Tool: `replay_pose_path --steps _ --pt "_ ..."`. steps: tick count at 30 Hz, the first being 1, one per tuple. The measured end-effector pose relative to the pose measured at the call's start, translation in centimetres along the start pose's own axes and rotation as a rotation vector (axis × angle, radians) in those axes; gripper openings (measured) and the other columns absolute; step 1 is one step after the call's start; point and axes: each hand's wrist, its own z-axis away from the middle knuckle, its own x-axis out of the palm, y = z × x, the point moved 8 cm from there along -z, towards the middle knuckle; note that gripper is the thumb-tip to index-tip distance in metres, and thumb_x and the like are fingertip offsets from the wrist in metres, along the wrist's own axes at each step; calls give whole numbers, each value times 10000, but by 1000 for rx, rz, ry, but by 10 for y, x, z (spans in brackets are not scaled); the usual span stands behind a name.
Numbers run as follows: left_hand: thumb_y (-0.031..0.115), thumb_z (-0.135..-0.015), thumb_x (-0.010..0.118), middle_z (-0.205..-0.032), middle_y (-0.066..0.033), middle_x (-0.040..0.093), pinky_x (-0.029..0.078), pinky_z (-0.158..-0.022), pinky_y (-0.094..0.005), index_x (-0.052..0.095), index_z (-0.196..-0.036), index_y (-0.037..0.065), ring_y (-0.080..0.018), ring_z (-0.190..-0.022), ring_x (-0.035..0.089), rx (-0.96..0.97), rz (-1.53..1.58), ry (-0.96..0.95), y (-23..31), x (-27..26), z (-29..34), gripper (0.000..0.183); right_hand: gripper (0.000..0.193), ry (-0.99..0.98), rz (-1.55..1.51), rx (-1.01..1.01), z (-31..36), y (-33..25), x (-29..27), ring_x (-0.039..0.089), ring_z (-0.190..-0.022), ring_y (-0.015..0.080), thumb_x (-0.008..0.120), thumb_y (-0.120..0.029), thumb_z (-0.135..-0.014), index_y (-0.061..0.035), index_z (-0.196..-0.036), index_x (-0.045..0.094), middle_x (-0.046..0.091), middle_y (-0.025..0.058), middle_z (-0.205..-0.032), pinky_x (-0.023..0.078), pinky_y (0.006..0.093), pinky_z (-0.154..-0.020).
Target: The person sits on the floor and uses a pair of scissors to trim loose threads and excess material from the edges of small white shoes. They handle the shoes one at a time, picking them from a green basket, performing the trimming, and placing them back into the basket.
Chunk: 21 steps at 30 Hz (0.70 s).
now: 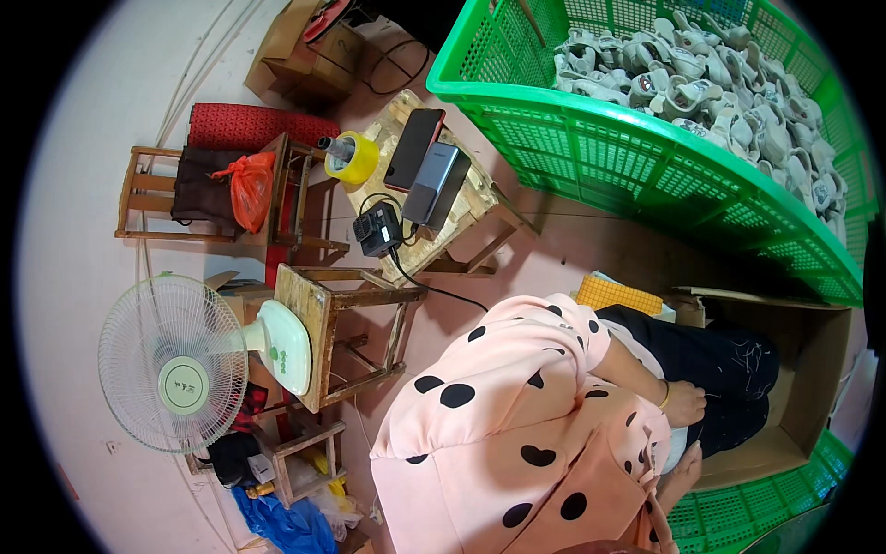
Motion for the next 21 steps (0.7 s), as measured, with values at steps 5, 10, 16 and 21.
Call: replay_pose_path --steps 5,10,16,21 --pt "240 -729 581 -804 -110 589 503 -626 -374 601 -761 25 -270 -784 562 11 12 15 -2 5 -2 218 481 -5 -49 38 3 -2 0 360 -684 148 439 -394 -1022 39 -813 466 407 58 -707 362 309 -622" --pt "240 -713 593 -784 -115 589 504 -617 -366 601 -757 21 -269 -770 566 23 7 21 -1 3 3 224 486 16 -42 27 5 8 3 371 -681 155 441 -394 -1022 52 -834 484 420 63 -700 378 315 -631" --pt "228 -690 602 -771 -92 598 510 -608 -335 615 -736 34 -267 -761 578 111 -74 21 4 10 5 200 388 24 15 22 11 -6 2 411 -659 216 469 -304 -1011 59 -894 540 467 165 -698 400 369 -622" --pt "148 -597 717 -902 -86 629 512 -740 -365 676 -739 122 -272 -886 588 -138 267 -423 41 -22 -7 151 315 26 442 68 47 -30 -35 560 -599 406 538 -335 -945 -47 -821 567 563 225 -668 396 469 -542"
